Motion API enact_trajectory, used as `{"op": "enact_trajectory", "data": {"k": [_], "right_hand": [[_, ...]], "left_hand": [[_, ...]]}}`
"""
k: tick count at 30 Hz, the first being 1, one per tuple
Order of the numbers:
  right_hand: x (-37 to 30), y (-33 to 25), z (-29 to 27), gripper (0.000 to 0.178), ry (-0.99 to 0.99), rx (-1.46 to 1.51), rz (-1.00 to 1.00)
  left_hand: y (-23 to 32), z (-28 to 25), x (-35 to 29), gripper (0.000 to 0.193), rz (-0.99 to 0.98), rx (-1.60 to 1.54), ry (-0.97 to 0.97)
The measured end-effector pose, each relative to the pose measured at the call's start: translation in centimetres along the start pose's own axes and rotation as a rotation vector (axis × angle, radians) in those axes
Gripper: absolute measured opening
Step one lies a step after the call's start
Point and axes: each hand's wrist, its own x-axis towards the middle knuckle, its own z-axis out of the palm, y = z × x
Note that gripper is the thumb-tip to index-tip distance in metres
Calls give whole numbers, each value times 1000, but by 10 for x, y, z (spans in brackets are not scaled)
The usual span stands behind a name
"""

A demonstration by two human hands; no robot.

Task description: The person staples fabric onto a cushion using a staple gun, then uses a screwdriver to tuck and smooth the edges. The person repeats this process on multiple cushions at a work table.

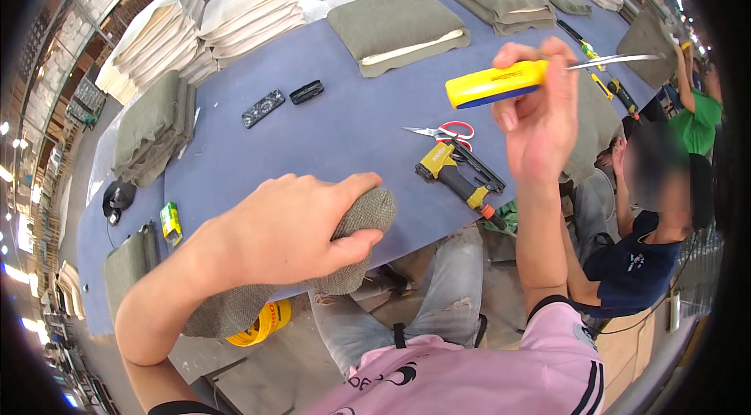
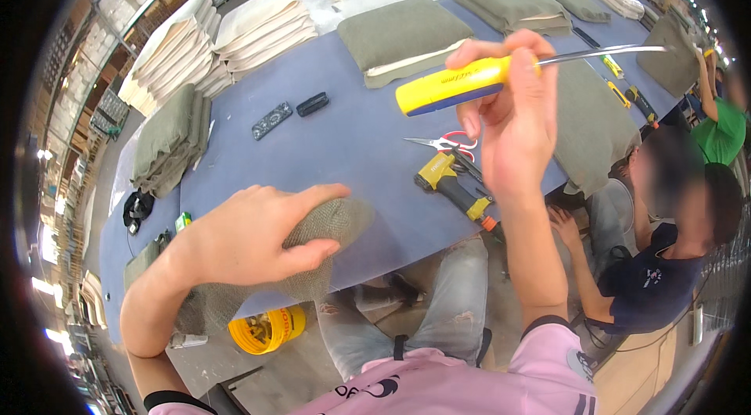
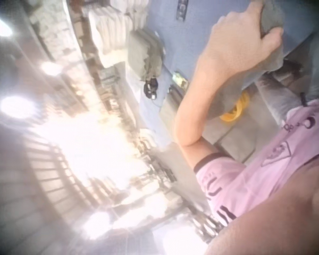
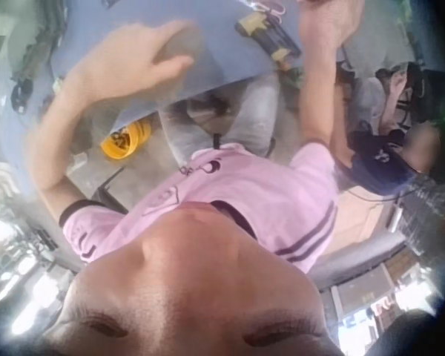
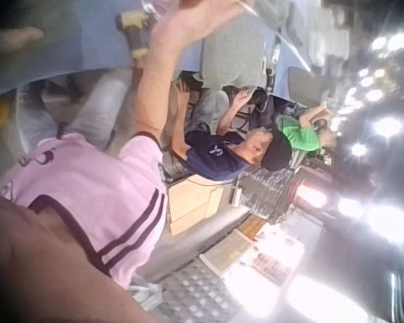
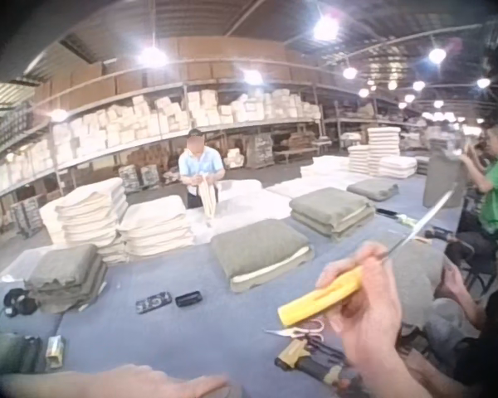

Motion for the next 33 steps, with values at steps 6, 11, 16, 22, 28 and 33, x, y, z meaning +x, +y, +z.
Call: {"op": "enact_trajectory", "data": {"k": [6,11,16,22,28,33], "right_hand": [[-24,-23,41,30,-315,-177,152],[17,-22,19,32,-85,-115,-140],[9,-17,37,33,-217,-172,-32],[8,-41,58,37,-527,-211,233],[56,-78,64,43,-335,-456,-144],[-2,-39,90,47,-713,-536,82]], "left_hand": [[19,-10,5,59,-119,49,-69],[14,-8,7,59,-64,45,-24],[17,-3,1,53,-47,87,-19],[14,8,-1,54,-47,105,12],[12,3,-6,55,-44,110,35],[8,6,-14,54,-50,172,-21]]}}
